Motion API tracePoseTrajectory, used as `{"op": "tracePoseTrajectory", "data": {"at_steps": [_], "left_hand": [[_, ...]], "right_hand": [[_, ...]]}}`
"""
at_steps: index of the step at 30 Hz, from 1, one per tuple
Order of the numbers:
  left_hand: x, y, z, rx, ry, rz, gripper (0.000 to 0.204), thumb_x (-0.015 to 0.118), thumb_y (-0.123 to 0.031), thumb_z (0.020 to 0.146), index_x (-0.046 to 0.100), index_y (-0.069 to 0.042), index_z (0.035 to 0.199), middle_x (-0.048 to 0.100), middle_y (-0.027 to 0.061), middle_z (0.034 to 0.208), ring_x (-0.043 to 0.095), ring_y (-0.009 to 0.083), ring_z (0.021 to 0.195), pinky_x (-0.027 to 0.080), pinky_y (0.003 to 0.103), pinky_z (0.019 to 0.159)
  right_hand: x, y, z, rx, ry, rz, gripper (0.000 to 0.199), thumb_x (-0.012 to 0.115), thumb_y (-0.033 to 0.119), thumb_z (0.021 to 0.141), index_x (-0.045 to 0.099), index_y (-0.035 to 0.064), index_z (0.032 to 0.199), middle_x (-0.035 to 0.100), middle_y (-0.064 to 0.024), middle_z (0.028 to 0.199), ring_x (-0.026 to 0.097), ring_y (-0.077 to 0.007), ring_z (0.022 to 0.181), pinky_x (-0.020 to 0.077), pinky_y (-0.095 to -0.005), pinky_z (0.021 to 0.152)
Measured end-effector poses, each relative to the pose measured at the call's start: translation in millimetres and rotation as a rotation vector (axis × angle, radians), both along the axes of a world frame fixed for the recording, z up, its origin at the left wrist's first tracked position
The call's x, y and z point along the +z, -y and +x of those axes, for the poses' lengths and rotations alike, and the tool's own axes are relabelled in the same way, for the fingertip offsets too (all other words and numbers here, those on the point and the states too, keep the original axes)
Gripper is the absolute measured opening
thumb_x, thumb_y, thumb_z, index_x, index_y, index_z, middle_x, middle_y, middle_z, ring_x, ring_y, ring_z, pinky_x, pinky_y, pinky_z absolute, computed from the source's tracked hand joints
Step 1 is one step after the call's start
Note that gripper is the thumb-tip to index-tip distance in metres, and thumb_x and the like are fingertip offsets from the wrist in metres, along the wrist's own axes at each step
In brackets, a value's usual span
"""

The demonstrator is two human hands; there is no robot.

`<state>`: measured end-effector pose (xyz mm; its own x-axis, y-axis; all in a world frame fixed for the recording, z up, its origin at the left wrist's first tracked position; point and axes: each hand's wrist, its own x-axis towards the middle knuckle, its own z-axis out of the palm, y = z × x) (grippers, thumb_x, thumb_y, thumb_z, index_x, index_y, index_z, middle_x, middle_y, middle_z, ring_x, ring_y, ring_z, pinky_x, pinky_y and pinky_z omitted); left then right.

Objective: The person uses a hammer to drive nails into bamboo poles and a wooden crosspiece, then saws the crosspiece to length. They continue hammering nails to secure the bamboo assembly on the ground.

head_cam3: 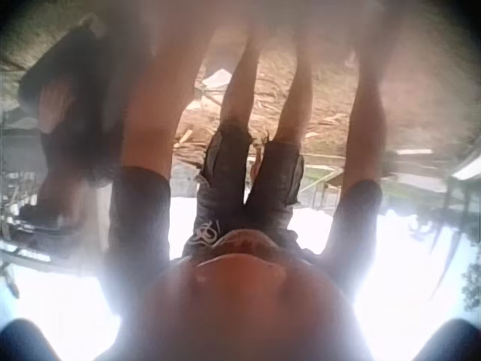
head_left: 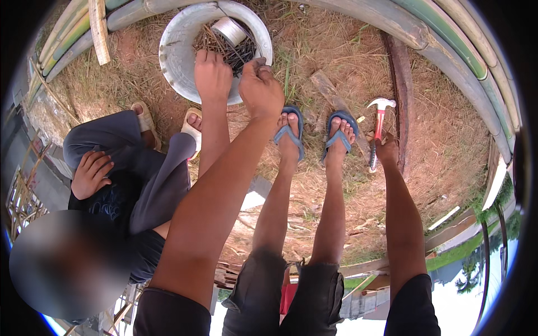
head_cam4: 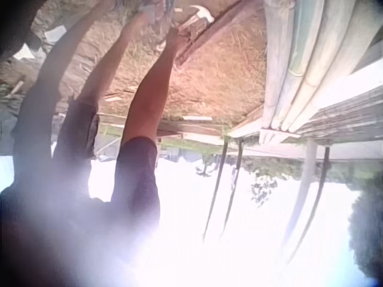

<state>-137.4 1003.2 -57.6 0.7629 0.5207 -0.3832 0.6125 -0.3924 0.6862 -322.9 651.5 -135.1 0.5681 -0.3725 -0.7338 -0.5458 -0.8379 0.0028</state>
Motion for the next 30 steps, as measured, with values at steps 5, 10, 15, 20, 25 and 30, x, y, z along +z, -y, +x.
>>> {"op": "tracePoseTrajectory", "data": {"at_steps": [5,10,15,20,25,30], "left_hand": [[0,-38,23,-0.089,-0.065,0.072,0.026,0.050,-0.006,0.078,0.060,0.004,0.099,0.065,0.0177,0.086,0.063,0.0280,0.078,0.049,0.033,0.072],[-36,-52,33,-0.476,-0.418,0.346,0.027,0.057,-0.013,0.074,0.063,0.003,0.094,0.065,0.0232,0.093,0.065,0.0334,0.087,0.050,0.037,0.080],[-55,-40,66,-0.560,-0.705,0.530,0.028,0.058,-0.020,0.079,0.067,0.000,0.096,0.065,0.0225,0.102,0.063,0.0355,0.098,0.050,0.039,0.086],[-62,-50,51,-0.538,-0.638,0.795,0.019,0.051,-0.012,0.085,0.068,-0.004,0.091,0.068,0.0154,0.096,0.066,0.0317,0.090,0.052,0.040,0.078],[-70,-61,45,-0.737,-0.661,0.749,0.031,0.056,-0.032,0.085,0.063,-0.006,0.100,0.066,0.0188,0.096,0.063,0.0352,0.093,0.050,0.045,0.081],[-69,-68,39,-0.638,-0.584,0.691,0.038,0.067,-0.037,0.076,0.065,-0.006,0.098,0.066,0.0200,0.097,0.063,0.0353,0.095,0.050,0.043,0.083]], "right_hand": [[-1,6,0,-0.065,-0.136,0.074,0.043,0.062,0.032,0.081,0.055,0.0063,0.114,0.065,-0.0234,0.093,0.062,-0.0408,0.089,0.0489,-0.0467,0.078],[-7,-7,7,-0.083,-0.121,0.083,0.038,0.060,0.029,0.079,0.056,0.0053,0.109,0.064,-0.0245,0.095,0.062,-0.0410,0.092,0.0479,-0.0477,0.081],[-20,7,-11,-0.123,-0.111,0.094,0.037,0.058,0.028,0.079,0.057,0.0043,0.107,0.064,-0.0252,0.095,0.061,-0.0414,0.093,0.0475,-0.0483,0.081],[-14,-2,4,-0.098,-0.008,0.153,0.031,0.060,0.027,0.080,0.056,0.0041,0.101,0.064,-0.0252,0.088,0.062,-0.0436,0.085,0.0482,-0.0502,0.074],[-21,0,-2,-0.044,-0.084,0.038,0.033,0.060,0.028,0.079,0.057,0.0041,0.100,0.064,-0.0256,0.090,0.061,-0.0435,0.086,0.0484,-0.0505,0.076],[-24,0,1,0.018,-0.092,0.026,0.033,0.061,0.027,0.077,0.057,0.0036,0.101,0.063,-0.0266,0.090,0.061,-0.0436,0.087,0.0488,-0.0506,0.077]]}}
